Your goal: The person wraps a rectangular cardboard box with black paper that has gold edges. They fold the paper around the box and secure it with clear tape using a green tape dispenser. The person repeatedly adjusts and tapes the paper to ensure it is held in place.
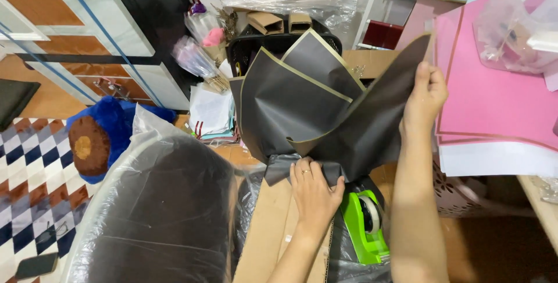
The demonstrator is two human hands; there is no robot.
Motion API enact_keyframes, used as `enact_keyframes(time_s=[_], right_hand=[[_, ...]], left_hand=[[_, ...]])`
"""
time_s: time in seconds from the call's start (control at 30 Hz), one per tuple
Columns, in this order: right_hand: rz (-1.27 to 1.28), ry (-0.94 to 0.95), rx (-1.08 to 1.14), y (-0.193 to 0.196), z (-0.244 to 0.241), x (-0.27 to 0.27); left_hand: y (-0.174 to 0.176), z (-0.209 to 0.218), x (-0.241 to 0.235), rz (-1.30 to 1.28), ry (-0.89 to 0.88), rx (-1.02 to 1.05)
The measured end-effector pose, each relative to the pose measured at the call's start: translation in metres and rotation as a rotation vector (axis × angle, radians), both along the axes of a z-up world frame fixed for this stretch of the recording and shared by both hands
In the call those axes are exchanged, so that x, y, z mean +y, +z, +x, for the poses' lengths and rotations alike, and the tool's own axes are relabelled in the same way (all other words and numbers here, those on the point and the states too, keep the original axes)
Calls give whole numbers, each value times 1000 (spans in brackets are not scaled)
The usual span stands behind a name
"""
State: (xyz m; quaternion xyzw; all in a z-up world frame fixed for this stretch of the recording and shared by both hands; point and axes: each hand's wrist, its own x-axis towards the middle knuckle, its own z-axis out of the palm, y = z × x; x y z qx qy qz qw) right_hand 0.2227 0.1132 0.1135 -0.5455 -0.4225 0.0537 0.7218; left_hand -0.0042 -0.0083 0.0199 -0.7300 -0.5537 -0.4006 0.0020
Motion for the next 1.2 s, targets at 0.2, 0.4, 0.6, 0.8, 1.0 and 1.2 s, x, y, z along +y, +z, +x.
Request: enact_keyframes(time_s=[0.2,0.4,0.6,0.8,1.0,1.2], right_hand=[[-201,15,-118,-14,50,64],[-237,-193,-687,29,-2,40],[41,102,-1063,64,-87,14],[-45,382,-1112,59,-121,50],[-250,343,-1074,27,-106,109],[-80,96,-945,51,-91,32]], left_hand=[[-1,0,2,-3,9,-29],[-2,0,1,-9,4,-43],[-1,3,-1,-10,23,-8],[0,5,-3,-29,62,41],[-3,4,-2,-50,79,81],[-9,6,-1,-86,88,95]])
